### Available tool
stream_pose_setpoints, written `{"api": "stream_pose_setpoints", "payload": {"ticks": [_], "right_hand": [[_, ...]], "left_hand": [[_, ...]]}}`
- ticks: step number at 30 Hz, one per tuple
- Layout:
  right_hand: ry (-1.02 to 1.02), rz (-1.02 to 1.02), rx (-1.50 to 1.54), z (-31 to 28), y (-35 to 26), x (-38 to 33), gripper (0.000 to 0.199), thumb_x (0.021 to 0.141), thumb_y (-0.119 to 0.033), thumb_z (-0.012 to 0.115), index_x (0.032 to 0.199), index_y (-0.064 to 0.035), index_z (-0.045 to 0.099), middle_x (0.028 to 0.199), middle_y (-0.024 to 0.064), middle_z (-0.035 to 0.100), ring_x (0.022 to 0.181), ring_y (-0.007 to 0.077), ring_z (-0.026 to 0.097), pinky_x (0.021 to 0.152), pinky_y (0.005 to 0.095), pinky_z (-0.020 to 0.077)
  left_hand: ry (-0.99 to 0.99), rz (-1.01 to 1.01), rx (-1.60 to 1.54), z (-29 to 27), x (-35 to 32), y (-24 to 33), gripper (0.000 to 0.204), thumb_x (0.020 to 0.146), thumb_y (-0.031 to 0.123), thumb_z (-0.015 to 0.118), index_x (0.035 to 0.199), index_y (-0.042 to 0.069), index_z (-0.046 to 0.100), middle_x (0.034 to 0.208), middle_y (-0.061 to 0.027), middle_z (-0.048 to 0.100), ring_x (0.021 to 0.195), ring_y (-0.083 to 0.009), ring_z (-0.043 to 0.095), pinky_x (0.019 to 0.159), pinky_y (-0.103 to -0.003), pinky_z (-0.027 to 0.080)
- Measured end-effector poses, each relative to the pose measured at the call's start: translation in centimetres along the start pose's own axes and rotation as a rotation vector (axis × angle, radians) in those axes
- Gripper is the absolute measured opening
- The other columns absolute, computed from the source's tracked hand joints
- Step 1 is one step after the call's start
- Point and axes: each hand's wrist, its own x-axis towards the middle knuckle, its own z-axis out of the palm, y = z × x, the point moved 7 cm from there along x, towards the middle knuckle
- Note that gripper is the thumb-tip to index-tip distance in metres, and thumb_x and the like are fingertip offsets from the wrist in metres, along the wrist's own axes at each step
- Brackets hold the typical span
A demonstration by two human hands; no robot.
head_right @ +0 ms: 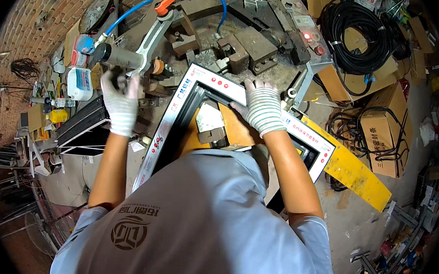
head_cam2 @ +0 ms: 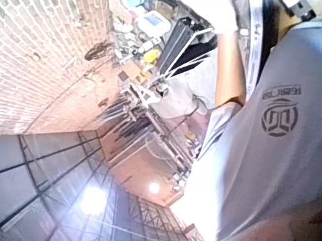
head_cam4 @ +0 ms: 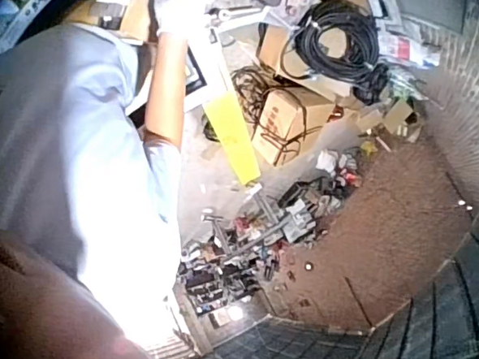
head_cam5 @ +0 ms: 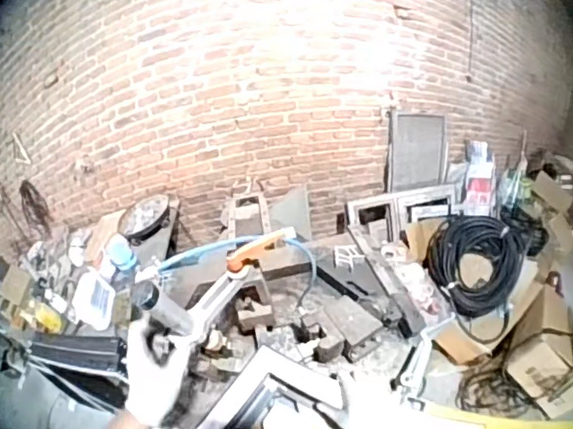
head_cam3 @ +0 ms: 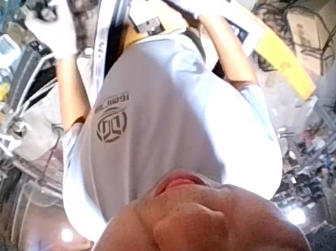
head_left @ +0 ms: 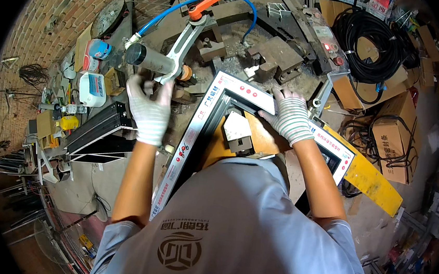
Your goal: The person assembles a rectangular window frame by joining four aluminum extrusions on a workbench. They then move the frame to a corner mitering machine, align each corner, and operate the machine to press-fit the joints. The person repeats this for all four corners and sets the completed frame aside.
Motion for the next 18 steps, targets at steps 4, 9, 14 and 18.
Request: {"api": "stream_pose_setpoints", "payload": {"ticks": [4,9,14,18], "right_hand": [[-0.019,0.012,0.037,1.1,-0.4,-0.8,0.079,0.087,-0.061,0.070,0.138,-0.0027,0.056,0.119,0.0230,0.066,0.113,0.0398,0.063,0.104,0.0514,0.0441],[-0.129,0.042,0.034,1.7,-0.4,-1.4,0.081,0.090,-0.063,0.065,0.143,-0.0027,0.053,0.124,0.0232,0.067,0.117,0.0392,0.064,0.107,0.0549,0.0429],[-0.088,0.022,0.026,1.6,-0.7,-1.1,0.080,0.091,-0.062,0.064,0.143,-0.0023,0.053,0.120,0.0230,0.069,0.111,0.0374,0.067,0.101,0.0499,0.0489],[-0.051,0.013,0.033,1.9,-1.1,-1.4,0.080,0.090,-0.062,0.066,0.143,-0.0026,0.053,0.118,0.0222,0.069,0.111,0.0372,0.067,0.098,0.0485,0.0509]], "left_hand": [[-0.249,-0.072,-0.389,2.1,3.3,-1.4,0.046,0.093,0.015,0.077,0.131,-0.002,0.056,0.121,-0.0145,0.065,0.108,-0.0222,0.064,0.097,-0.037,0.051],[-0.463,0.065,-0.407,3.2,0.6,2.7,0.046,0.090,0.010,0.079,0.130,0.002,0.058,0.118,-0.0119,0.069,0.106,-0.0222,0.068,0.099,-0.038,0.053],[-0.363,0.046,-0.323,5.2,0.3,6.6,0.051,0.083,0.020,0.085,0.122,-0.002,0.063,0.111,-0.0168,0.070,0.101,-0.0261,0.068,0.093,-0.038,0.053],[-0.368,-0.054,-0.461,5.8,-0.2,6.5,0.051,0.081,0.017,0.085,0.123,-0.003,0.063,0.112,-0.0154,0.070,0.100,-0.0239,0.068,0.092,-0.037,0.053]]}}
